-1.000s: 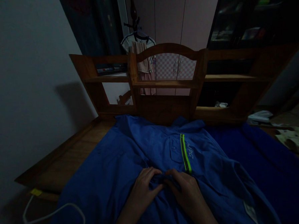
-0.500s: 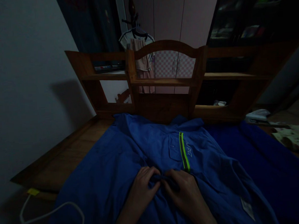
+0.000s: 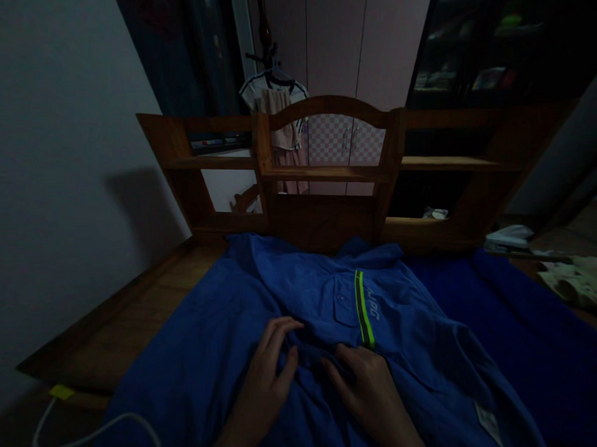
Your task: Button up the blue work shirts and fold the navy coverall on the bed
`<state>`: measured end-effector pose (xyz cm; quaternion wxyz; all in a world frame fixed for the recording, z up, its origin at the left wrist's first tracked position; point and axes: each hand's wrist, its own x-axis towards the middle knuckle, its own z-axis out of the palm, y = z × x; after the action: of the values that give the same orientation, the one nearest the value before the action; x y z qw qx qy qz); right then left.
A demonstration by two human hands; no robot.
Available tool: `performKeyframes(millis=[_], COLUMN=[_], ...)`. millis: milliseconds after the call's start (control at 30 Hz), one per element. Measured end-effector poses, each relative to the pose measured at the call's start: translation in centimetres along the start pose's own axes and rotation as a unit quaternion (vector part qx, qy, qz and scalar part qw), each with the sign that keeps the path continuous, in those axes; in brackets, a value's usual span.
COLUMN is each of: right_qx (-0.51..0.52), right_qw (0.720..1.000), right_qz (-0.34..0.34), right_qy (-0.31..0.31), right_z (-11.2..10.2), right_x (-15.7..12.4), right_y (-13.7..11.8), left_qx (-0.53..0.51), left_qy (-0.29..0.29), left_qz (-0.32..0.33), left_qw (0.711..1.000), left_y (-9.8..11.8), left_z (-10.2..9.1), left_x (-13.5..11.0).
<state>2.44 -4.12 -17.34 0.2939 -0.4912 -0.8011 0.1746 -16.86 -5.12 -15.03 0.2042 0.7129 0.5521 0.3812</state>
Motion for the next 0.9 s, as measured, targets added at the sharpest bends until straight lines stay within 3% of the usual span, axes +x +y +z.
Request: performKeyframes(millis=[67, 267, 500, 733, 900], right_qx=[-0.004, 0.001, -0.003, 0.009, 0.011], right_qw=[1.000, 1.000, 1.000, 1.000, 1.000], right_qz=[-0.001, -0.011, -0.017, -0.010, -0.007], right_qy=[0.002, 0.022, 0.023, 0.007, 0.016], right_z=[0.0, 0.1, 0.3, 0.2, 0.4], right_x=[0.0, -0.1, -0.1, -0.2, -0.2], right_y=[0.0, 0.2, 0.5, 0.5, 0.6], left_qx=[0.063, 0.201, 0.252, 0.165, 0.129], left_qy=[0.016, -0.027, 0.035, -0.013, 0.033], left_qz=[0.000, 0.060, 0.013, -0.015, -0.058], left_qw=[0.998, 0.977, 0.967, 0.986, 0.989], left_y=[-1.2, -5.1, -5.1, -6.2, -6.7], left_z=[-0.9, -2.5, -3.2, -4.7, -4.2], left_x=[0.8, 2.5, 1.2, 0.3, -0.5])
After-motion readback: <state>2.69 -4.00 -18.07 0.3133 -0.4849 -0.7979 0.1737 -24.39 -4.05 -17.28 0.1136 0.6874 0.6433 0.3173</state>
